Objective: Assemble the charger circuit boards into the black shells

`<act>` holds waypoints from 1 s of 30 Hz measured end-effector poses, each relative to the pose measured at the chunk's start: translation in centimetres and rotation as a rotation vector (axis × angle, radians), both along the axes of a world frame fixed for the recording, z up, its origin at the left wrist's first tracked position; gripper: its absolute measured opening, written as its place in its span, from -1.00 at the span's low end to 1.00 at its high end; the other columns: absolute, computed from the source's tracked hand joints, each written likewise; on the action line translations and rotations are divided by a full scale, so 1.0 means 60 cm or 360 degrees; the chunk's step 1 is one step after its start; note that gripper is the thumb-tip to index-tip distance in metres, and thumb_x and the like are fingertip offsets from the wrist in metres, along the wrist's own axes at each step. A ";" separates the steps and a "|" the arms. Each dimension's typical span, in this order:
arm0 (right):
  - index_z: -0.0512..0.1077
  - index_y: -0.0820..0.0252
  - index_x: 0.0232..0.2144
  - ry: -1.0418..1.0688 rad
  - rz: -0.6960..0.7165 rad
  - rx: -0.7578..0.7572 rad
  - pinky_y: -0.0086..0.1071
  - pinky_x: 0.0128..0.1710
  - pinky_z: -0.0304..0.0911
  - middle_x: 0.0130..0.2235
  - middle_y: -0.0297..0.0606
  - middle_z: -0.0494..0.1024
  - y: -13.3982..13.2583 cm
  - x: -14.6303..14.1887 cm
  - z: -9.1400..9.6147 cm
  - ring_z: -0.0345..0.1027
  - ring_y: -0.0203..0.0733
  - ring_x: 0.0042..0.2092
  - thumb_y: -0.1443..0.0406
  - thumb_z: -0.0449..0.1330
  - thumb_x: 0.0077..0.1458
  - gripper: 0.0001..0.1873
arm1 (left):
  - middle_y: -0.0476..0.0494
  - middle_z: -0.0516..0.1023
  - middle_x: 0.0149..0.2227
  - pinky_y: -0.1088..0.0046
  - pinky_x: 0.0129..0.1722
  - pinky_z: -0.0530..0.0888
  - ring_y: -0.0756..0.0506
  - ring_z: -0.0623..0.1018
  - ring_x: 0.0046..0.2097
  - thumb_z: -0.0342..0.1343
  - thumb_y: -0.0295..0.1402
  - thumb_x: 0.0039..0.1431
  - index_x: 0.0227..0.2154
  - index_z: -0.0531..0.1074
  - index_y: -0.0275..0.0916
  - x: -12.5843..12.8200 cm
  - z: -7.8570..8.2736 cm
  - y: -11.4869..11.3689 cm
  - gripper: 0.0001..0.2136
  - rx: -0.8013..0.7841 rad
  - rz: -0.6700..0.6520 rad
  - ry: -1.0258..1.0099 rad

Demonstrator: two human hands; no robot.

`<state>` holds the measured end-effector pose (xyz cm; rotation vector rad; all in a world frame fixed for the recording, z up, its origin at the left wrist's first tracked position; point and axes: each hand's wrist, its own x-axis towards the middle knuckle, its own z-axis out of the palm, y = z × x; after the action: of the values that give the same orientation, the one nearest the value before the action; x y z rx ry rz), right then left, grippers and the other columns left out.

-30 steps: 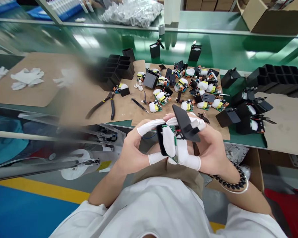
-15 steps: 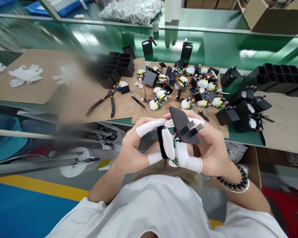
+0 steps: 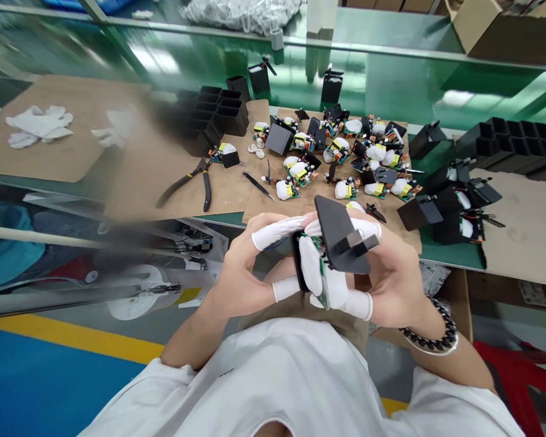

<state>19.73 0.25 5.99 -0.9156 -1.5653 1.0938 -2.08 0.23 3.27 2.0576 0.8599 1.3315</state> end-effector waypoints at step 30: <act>0.56 -0.21 0.13 -0.0230 0.0075 0.0557 0.08 0.14 0.51 0.15 -0.31 0.63 -0.014 -0.003 -0.014 0.55 0.18 0.14 0.40 0.42 -0.02 -0.34 | -0.15 0.58 0.10 0.07 0.15 0.52 -0.29 0.58 0.12 0.38 -0.29 0.11 0.22 0.44 0.05 -0.006 -0.049 0.021 -0.42 -0.0152 -0.0201 -0.0160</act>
<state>19.54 -0.59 5.13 -0.7343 -1.8342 0.7635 -2.44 1.48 0.33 1.9214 0.7239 1.2884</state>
